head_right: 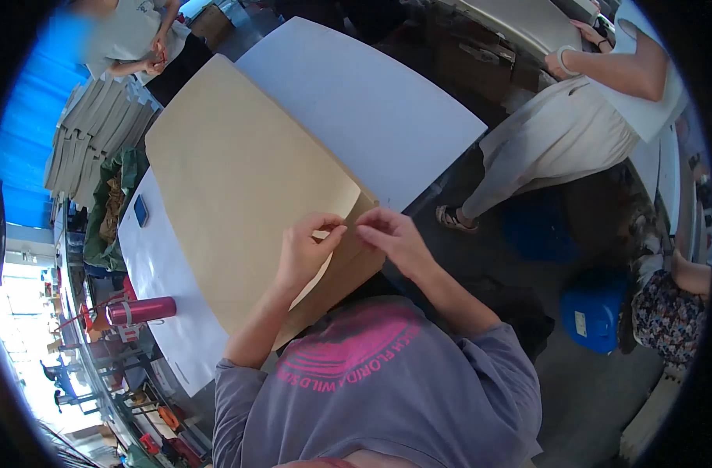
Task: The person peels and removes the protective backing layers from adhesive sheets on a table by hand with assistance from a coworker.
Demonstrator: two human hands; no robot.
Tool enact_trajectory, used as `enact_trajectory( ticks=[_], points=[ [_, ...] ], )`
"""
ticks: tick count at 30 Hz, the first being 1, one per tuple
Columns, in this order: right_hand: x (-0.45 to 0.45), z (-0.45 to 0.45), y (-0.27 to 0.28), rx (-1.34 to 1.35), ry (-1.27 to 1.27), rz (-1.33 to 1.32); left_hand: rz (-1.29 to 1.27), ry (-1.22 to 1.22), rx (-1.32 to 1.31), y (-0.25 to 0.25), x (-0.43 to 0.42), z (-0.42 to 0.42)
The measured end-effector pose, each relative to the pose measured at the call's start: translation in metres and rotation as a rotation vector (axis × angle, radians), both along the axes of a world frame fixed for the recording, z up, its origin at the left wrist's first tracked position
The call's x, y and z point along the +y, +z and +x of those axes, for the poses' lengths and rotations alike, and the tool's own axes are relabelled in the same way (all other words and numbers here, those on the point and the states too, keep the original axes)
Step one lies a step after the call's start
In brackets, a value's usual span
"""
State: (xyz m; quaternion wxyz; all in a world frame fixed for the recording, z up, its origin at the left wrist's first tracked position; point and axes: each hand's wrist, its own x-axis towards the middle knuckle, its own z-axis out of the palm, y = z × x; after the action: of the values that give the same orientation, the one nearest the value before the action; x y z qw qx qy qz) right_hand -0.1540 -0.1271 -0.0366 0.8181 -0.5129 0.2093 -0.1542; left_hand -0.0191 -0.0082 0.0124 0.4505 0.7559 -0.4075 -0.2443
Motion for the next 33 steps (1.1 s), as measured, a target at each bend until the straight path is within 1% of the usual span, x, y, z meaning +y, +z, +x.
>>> enact_trajectory(
  ticks=[1,4,7,10,13,19,22,33],
  points=[
    [0.002,0.005,0.001,-0.025,0.051,0.055,-0.019,0.026,0.029,0.001,0.003,-0.002],
    [0.006,0.015,0.004,-0.043,0.075,0.110,0.025,0.069,0.203,-0.005,0.011,-0.001],
    [0.007,0.016,0.010,-0.026,0.102,0.070,-0.015,0.077,0.384,-0.005,0.018,0.002],
    [0.008,0.016,0.006,-0.017,0.112,-0.033,0.033,0.057,0.431,-0.007,0.018,0.009],
    [0.007,0.015,0.004,-0.026,0.090,0.002,0.042,0.013,0.526,-0.010,0.015,0.016],
    [0.003,0.013,-0.003,-0.023,0.094,0.024,0.035,-0.064,0.496,-0.014,0.008,0.020],
    [0.000,0.012,0.002,-0.019,0.111,0.062,0.034,-0.095,0.480,-0.012,0.005,0.022],
    [-0.001,0.013,-0.003,-0.087,0.105,0.163,0.078,-0.093,0.475,-0.005,0.001,0.022]
  ],
)
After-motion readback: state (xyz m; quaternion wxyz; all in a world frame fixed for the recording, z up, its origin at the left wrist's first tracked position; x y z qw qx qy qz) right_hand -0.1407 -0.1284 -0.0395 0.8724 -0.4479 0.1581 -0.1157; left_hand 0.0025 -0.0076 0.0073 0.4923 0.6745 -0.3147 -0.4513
